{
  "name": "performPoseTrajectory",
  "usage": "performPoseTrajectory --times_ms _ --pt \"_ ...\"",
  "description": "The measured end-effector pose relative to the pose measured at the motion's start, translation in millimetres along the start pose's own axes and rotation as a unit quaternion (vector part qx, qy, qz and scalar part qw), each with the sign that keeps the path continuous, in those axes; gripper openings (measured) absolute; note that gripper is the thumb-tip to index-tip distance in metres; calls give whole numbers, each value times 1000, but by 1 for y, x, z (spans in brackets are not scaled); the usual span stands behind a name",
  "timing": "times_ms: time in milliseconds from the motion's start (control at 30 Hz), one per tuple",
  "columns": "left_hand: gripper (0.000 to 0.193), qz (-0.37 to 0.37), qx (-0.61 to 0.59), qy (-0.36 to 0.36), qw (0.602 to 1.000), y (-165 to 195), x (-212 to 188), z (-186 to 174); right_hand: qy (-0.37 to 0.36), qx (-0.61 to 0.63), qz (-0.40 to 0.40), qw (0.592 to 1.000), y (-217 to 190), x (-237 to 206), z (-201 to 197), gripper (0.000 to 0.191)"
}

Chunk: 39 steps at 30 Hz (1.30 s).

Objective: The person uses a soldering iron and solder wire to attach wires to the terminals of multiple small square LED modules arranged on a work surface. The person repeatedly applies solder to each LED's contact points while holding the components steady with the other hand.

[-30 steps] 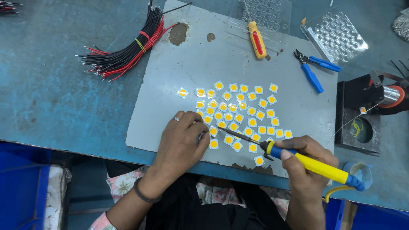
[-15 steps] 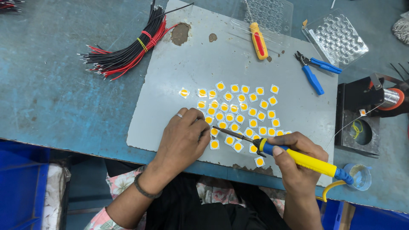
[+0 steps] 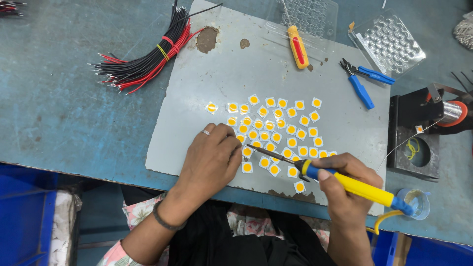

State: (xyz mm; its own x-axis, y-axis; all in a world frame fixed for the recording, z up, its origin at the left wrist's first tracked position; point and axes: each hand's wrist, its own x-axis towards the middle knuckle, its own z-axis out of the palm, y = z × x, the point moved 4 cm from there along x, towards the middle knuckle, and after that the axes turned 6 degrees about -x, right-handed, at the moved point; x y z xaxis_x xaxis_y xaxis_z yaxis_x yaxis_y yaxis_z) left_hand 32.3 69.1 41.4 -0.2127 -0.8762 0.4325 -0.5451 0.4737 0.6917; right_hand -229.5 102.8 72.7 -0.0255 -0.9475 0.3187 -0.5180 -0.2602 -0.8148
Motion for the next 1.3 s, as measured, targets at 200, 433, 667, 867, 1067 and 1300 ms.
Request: performPoseTrajectory --times_ms 200,433,667,867,1067,1300 --pt "9 24 -24 -3 999 9 -11 -2 29 24 33 999 8 -10 -15 24" --pt "9 33 -28 -22 999 7 -16 11 12 -13 40 999 9 -20 -16 23" --pt "9 37 -23 -22 999 7 -17 12 -8 -12 10 1000 4 -20 -14 22" --pt "9 33 -21 -26 999 6 -16 13 -14 -11 19 1000 3 -15 -10 20" --pt "9 34 -21 -26 999 6 -16 12 -26 -18 1 1000 2 -13 -9 19" --pt "10 42 -7 12 999 9 -19 2 9 17 36 999 7 -22 -15 23"
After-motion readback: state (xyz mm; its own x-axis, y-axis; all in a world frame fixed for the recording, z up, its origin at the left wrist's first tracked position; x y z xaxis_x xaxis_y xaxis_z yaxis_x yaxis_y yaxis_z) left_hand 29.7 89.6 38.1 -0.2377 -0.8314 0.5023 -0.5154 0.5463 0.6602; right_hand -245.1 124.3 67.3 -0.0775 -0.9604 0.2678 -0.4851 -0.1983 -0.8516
